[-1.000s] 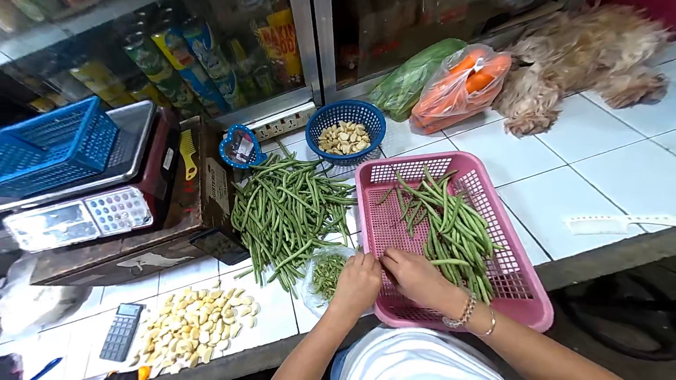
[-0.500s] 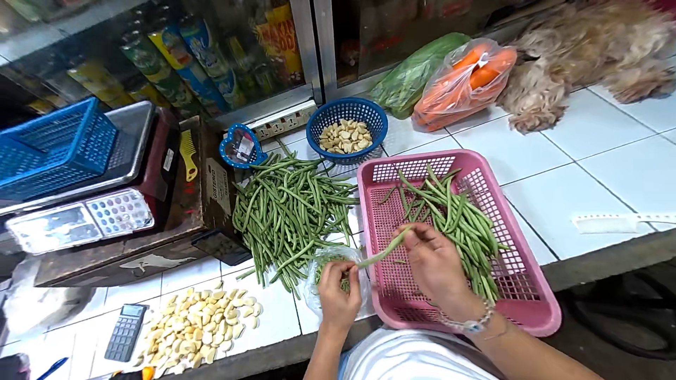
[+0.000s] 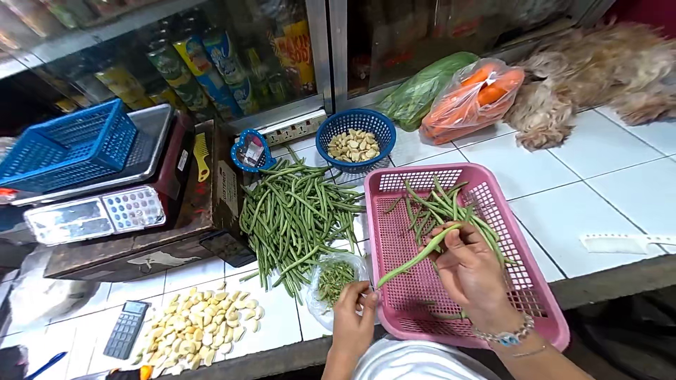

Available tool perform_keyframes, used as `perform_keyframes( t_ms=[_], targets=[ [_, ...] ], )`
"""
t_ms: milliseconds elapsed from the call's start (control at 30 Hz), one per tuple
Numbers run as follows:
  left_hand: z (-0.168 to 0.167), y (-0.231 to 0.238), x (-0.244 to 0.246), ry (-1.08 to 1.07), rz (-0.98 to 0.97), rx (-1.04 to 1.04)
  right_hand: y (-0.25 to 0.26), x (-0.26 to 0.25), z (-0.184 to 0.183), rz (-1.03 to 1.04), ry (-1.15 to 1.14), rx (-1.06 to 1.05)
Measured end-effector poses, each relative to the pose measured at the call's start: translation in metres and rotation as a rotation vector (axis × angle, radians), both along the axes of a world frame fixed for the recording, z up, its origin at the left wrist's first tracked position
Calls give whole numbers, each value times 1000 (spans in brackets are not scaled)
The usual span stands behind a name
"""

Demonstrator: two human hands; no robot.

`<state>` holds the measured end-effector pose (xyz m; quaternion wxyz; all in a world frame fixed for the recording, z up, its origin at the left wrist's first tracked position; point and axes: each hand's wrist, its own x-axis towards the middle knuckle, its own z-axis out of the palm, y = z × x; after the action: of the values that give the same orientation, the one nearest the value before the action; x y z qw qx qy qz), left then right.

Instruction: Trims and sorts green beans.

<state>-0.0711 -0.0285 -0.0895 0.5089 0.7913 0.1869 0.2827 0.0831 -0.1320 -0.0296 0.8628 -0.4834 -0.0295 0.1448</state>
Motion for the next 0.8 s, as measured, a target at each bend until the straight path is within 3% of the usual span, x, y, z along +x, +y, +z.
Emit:
perform_keyframes(
  t_ms=[133,267,333,500,633,800],
  targets=[
    [-4,-2,6,-111,-24,64,0,-9,-7,121,-139,-44],
    [-2,-6,5,-177,-42,-134,-6,-29,-19,536,-402,-331],
    [1,-7,3,-155,-35,-144,-5,-44,-24,613,-446,-439],
    [-1,-6,5,-136,200,545,-5,-47,-20,540,-279,-405],
    [-2,-1,7,-228,153,710,-6,-41,-13,604,-294,-484],
    [3,3,9,-189,105,848,-8,-33,-9,674,-274,-587]
  ],
)
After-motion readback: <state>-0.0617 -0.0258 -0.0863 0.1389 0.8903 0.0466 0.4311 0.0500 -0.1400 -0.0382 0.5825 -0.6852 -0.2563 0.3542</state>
